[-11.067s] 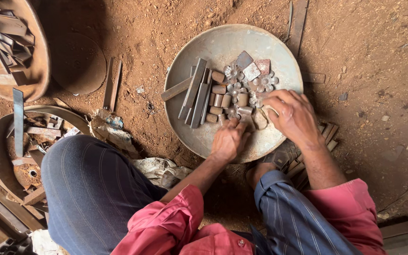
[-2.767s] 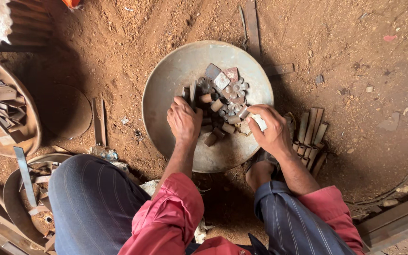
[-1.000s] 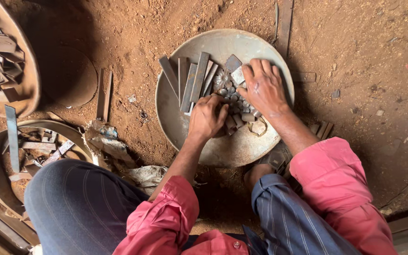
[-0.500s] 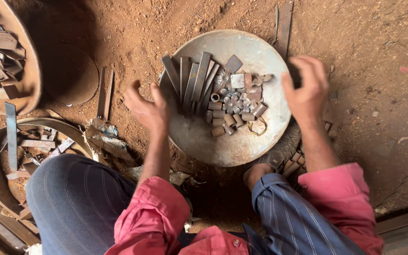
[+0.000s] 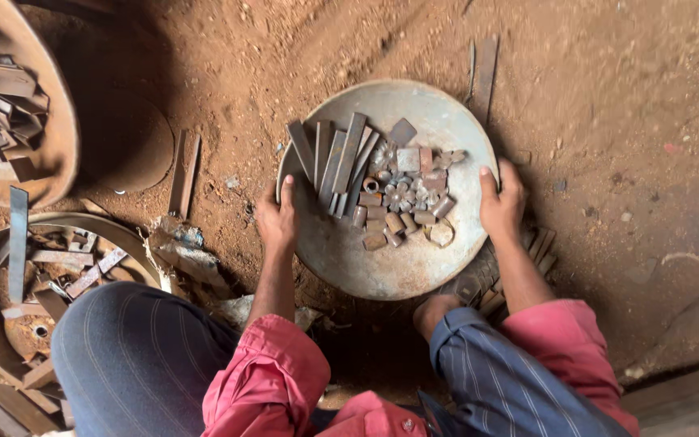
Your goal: The person sorts various metal pieces, including flat strips, cylindrical rods, and small decorative stars, from a large bowl into separate piles on the ground.
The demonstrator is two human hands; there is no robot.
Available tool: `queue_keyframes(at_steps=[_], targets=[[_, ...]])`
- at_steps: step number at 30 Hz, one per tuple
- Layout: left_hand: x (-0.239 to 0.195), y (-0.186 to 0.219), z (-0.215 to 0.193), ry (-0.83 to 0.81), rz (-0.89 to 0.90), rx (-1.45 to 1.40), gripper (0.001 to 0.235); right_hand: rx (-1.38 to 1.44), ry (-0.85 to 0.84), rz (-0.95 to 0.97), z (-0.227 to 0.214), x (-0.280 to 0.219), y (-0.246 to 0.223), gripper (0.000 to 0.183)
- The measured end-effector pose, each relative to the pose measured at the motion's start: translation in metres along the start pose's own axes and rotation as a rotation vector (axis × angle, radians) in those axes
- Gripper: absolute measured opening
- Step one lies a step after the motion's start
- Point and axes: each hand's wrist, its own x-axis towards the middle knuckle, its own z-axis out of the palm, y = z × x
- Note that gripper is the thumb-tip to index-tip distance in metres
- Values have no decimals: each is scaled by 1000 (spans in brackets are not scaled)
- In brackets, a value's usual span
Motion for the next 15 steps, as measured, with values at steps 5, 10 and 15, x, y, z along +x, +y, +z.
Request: queue_keyframes(at_steps=[5,10,15], targets=[[3,1,0,-8,42,18,56,-361,169,-574,-6,-11,-29,49],[10,-15,6,40,28,-12,54,-689,62,-730,-14,-14,-71,53],[17,-22,8,40,-33,52,51,-592,17,-732,-7,7,-88,23]])
